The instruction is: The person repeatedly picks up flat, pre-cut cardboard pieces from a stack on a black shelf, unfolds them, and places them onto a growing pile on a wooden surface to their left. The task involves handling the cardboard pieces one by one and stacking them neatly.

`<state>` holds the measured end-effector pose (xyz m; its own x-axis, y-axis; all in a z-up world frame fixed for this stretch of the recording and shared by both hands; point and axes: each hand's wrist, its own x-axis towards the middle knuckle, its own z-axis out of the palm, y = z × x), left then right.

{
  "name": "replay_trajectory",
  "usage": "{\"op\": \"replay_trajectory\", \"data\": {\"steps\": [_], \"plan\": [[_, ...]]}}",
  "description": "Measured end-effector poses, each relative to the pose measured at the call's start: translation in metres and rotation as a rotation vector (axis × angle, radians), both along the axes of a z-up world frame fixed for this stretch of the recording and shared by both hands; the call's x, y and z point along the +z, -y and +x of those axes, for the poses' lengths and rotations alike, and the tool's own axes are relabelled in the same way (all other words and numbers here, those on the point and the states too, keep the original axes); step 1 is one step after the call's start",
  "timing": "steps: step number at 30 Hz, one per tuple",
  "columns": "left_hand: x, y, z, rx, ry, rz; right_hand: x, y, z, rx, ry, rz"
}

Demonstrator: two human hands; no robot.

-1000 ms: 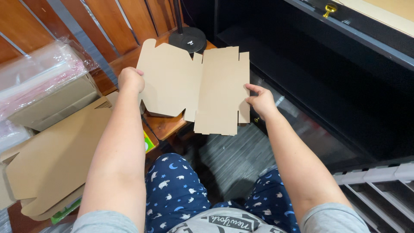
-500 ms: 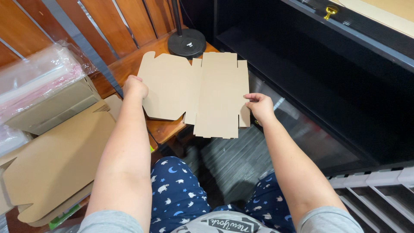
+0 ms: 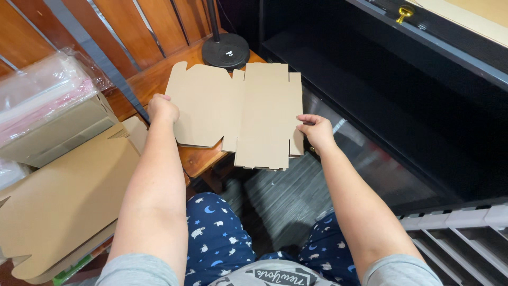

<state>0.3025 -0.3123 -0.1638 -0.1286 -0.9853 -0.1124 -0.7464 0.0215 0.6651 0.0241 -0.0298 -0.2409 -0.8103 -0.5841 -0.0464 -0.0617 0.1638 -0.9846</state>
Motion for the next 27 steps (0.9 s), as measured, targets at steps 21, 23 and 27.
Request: {"op": "replay_trajectory", "data": {"steps": [21, 23, 27], "plan": [[0.001, -0.026, -0.017, -0.108, 0.353, 0.034, -0.012, 0.008, 0.020, -0.070, -0.195, 0.249], [0.000, -0.040, -0.027, -0.158, 0.331, -0.034, -0.010, 0.007, 0.025, -0.084, -0.207, 0.282], [0.006, -0.067, -0.059, -0.302, 0.338, -0.151, -0.007, 0.007, 0.033, -0.062, -0.154, 0.330]]}}
